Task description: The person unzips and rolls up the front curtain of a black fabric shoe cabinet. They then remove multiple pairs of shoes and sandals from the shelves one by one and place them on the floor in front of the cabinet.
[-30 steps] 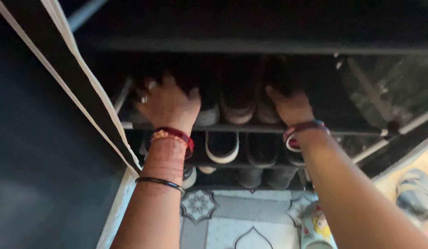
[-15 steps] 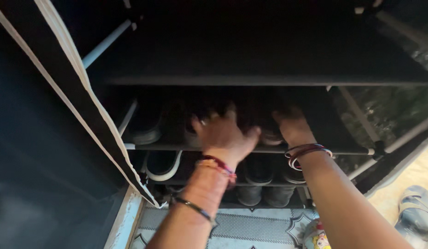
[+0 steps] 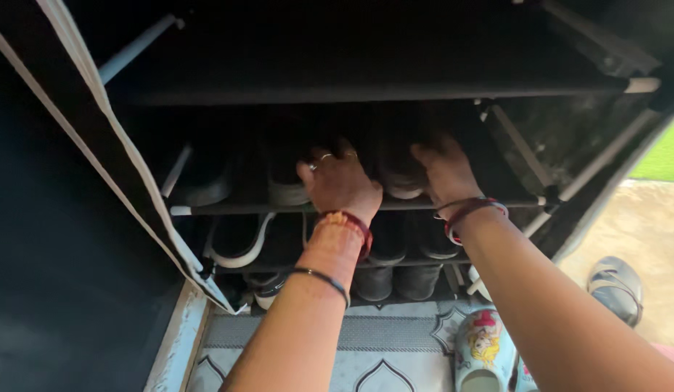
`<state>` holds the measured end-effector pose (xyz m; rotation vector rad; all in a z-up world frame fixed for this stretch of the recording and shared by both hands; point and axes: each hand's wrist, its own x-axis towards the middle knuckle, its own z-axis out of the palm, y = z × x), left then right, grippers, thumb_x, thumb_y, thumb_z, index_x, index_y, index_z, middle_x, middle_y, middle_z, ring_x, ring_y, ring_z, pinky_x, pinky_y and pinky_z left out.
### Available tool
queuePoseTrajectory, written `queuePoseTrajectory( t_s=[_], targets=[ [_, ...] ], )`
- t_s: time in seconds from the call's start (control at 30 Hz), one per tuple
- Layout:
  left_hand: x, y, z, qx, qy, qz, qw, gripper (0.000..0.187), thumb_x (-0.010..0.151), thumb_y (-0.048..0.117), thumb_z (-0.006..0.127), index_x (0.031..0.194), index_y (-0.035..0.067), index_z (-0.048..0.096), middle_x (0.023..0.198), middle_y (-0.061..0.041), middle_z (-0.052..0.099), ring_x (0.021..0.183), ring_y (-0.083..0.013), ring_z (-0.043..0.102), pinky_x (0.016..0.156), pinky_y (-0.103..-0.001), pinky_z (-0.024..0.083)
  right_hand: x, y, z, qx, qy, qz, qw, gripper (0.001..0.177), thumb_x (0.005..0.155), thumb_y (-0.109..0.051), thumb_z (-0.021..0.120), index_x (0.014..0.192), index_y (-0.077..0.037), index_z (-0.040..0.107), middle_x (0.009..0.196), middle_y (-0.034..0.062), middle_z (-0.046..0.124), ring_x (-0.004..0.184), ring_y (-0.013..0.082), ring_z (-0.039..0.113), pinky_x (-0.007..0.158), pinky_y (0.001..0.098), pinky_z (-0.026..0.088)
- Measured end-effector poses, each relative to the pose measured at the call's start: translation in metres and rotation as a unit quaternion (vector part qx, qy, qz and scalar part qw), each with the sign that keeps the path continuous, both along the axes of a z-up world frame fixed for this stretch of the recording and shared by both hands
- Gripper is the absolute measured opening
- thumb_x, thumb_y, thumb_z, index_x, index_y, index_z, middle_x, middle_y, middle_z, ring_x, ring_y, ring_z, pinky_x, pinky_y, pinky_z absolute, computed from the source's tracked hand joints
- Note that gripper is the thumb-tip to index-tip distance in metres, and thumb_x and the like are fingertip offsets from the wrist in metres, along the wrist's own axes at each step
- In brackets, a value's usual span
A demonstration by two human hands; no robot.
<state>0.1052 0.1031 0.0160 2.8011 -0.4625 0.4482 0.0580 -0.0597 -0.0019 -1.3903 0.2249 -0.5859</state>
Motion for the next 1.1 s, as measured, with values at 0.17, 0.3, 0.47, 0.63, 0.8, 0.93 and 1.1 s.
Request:
queuePoseTrajectory(
  t_s=[0.17,0.3,0.47,0.63,0.8,0.93,1.1],
  targets=[
    [-0.013,0.010,0.016,-0.081,0.073,-0.045,0.993,0.067,0.084,0.049,0.070,0.144,0.023,0.054,0.131,-0.020,0.064,0.127,-0.0370,0.057,0.111,-0.057,0.034,-0.018,0.005,0.007,0.120,0.020,-0.027,0.992,0.055,0.094,-0.007,0.061,0.146,-0.004,0.044,0.131,0.0199,0.062,0.111,0.0374,0.070,0.074,0.0504,0.064],
    [-0.048,0.018,0.012,-0.277,0.058,-0.078,0.956,0.066,0.075,0.042,0.073,0.138,0.027,0.063,0.126,-0.022,0.064,0.117,-0.0432,0.058,0.102,-0.053,0.044,-0.060,0.023,0.009,0.162,-0.082,0.040,0.983,0.058,0.096,0.000,0.053,0.151,-0.005,0.038,0.135,0.0207,0.059,0.114,0.0394,0.071,0.082,0.0549,0.062],
    [-0.105,0.028,-0.018,-0.380,-0.063,-0.153,0.910,0.052,0.076,0.033,0.079,0.126,0.016,0.074,0.123,-0.030,0.061,0.112,-0.0475,0.060,0.100,-0.053,0.047,-0.117,0.050,0.006,0.140,-0.057,-0.035,0.988,0.060,0.094,0.000,0.051,0.148,-0.019,0.035,0.132,0.0157,0.060,0.110,0.0356,0.071,0.077,0.0575,0.060],
    [-0.168,0.044,-0.023,-0.425,-0.029,-0.187,0.885,0.047,0.078,0.025,0.076,0.124,0.015,0.074,0.130,-0.026,0.059,0.111,-0.0482,0.056,0.093,-0.049,0.051,-0.182,0.056,-0.006,0.147,-0.066,0.010,0.987,0.054,0.098,-0.001,0.053,0.148,-0.016,0.040,0.131,0.0126,0.062,0.112,0.0308,0.070,0.083,0.0554,0.064],
    [-0.263,0.043,-0.017,-0.408,-0.050,-0.231,0.882,0.049,0.079,0.028,0.074,0.125,0.014,0.074,0.126,-0.024,0.059,0.108,-0.0467,0.057,0.096,-0.051,0.049,-0.283,0.047,-0.023,0.164,-0.083,-0.010,0.983,0.049,0.096,0.001,0.051,0.143,-0.015,0.047,0.123,0.0131,0.066,0.107,0.0324,0.070,0.083,0.0591,0.063],
    [-0.376,0.032,-0.024,-0.384,0.031,-0.247,0.889,0.051,0.070,0.031,0.074,0.119,0.018,0.077,0.124,-0.026,0.060,0.104,-0.0473,0.056,0.092,-0.051,0.047,-0.407,0.042,-0.039,0.203,-0.050,-0.031,0.977,0.045,0.095,-0.004,0.050,0.138,-0.016,0.052,0.122,0.0122,0.067,0.103,0.0312,0.072,0.083,0.0622,0.062],
    [-0.472,0.010,-0.032,-0.290,0.043,-0.328,0.898,0.046,0.074,0.038,0.071,0.117,0.021,0.076,0.097,-0.013,0.076,0.117,-0.0347,0.060,0.104,-0.052,0.042,-0.539,0.030,-0.047,0.198,0.024,-0.103,0.974,0.035,0.098,-0.009,0.053,0.132,-0.015,0.052,0.115,0.0145,0.066,0.098,0.0344,0.069,0.078,0.0638,0.057]
  ],
)
